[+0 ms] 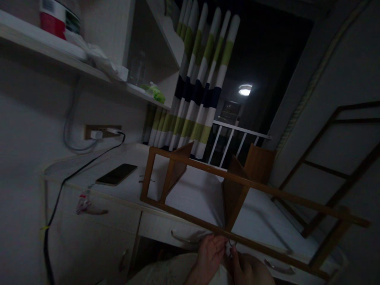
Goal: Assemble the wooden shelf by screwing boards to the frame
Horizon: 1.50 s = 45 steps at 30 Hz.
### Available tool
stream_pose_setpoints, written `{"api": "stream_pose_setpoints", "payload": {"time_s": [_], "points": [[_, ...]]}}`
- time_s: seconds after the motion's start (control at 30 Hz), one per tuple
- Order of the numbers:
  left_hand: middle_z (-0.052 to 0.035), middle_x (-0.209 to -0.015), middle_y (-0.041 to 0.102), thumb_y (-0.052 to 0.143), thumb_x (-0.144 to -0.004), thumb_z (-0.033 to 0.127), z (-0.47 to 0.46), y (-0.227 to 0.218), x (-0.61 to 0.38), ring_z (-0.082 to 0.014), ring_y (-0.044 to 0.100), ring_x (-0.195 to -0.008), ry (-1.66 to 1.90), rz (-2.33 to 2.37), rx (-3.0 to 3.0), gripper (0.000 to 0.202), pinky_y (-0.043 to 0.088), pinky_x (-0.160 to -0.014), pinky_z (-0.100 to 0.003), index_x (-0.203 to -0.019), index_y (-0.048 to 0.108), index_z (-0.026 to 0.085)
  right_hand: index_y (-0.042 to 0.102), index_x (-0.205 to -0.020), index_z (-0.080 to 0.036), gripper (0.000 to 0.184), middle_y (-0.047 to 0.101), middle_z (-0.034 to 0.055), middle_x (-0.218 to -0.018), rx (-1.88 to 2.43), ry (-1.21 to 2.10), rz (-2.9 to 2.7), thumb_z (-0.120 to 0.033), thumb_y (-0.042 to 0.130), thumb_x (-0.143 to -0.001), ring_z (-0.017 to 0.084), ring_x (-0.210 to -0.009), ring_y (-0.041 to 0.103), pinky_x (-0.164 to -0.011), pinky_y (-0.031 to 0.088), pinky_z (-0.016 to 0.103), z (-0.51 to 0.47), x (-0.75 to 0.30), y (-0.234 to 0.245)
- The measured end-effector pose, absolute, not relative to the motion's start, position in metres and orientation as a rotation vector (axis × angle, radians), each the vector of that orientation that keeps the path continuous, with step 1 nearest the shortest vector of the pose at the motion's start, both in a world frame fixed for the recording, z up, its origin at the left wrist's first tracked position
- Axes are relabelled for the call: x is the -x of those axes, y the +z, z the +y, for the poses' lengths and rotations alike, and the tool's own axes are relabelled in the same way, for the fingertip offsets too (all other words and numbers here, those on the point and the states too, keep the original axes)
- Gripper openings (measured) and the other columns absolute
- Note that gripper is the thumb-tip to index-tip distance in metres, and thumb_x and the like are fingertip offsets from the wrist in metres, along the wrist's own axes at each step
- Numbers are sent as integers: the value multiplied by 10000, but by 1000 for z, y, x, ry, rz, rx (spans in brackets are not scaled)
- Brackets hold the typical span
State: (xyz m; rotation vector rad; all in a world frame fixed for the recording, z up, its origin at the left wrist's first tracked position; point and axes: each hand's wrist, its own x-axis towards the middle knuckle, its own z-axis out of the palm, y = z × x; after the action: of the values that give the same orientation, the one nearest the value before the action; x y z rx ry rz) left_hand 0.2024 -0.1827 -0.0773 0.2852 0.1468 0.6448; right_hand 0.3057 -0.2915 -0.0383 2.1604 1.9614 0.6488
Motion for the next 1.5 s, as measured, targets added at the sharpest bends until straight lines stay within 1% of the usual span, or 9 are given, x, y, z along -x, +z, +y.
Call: {"api": "stream_pose_setpoints", "payload": {"time_s": [0.17,0.3,0.43,0.53,0.9,1.1,1.3,1.43,1.5], "points": [[-158,-895,612,378,-808,250,-184,-74,-200,-198,550,-909,645,149,-278,330,369,-829,-253,-853,601,11,531,-1156,-185,486,653,119,-907,-2205,618,1913,-80,406,-699,297,-769,598,-642,441,374,-292,-296,-31],[-155,-899,612,386,-804,250,-183,-73,-201,-199,553,-903,649,157,-272,324,364,-842,-261,-877,592,11,564,-1109,-217,456,645,80,-952,-2255,604,1961,-88,419,-697,263,-737,604,-609,434,319,-292,-288,-23],[-156,-887,616,391,-800,250,-183,-75,-202,-201,557,-899,648,188,-260,312,362,-860,-273,-869,589,19,618,-983,-214,281,655,81,-906,-2545,502,2002,-242,452,-758,220,-746,611,-631,415,259,-290,-284,-22],[-147,-848,621,391,-800,245,-183,-74,-202,-201,563,-881,650,183,-254,305,369,-852,-272,-848,589,18,620,-939,-201,281,668,84,-801,-2743,420,1916,-300,395,-804,194,-701,621,-613,411,237,-287,-284,-28],[-142,-836,618,397,-808,249,-182,-77,-203,-191,570,-844,656,194,-244,298,393,-770,-255,-832,588,21,625,-807,-273,269,656,28,-659,-2599,333,1878,-118,426,-714,178,-600,617,-502,362,232,-289,-260,3],[-142,-862,622,404,-807,242,-182,-76,-202,-191,562,-878,647,175,-261,298,381,-803,-249,-839,601,20,613,-784,-237,190,658,42,-667,-2648,347,1875,-165,442,-745,158,-608,610,-548,376,215,-291,-263,-4],[-137,-852,626,392,-800,216,-181,-74,-203,-196,564,-884,685,190,-241,282,388,-795,-248,-793,608,34,608,-838,-217,260,661,59,-717,-2757,167,1772,-108,384,-764,141,-628,618,-550,385,201,-282,-259,-18],[-128,-821,628,402,-792,219,-180,-74,-204,-190,574,-835,689,199,-263,279,392,-793,-257,-803,606,29,613,-791,-221,183,643,68,-651,-2740,329,1739,-203,433,-760,172,-598,611,-527,389,225,-289,-251,-2],[-126,-816,628,415,-783,208,-179,-74,-205,-185,577,-820,688,202,-273,259,391,-793,-256,-802,605,32,617,-782,-216,184,644,68,-644,-2723,330,1728,-188,438,-750,169,-594,612,-529,392,223,-291,-247,6]]}}
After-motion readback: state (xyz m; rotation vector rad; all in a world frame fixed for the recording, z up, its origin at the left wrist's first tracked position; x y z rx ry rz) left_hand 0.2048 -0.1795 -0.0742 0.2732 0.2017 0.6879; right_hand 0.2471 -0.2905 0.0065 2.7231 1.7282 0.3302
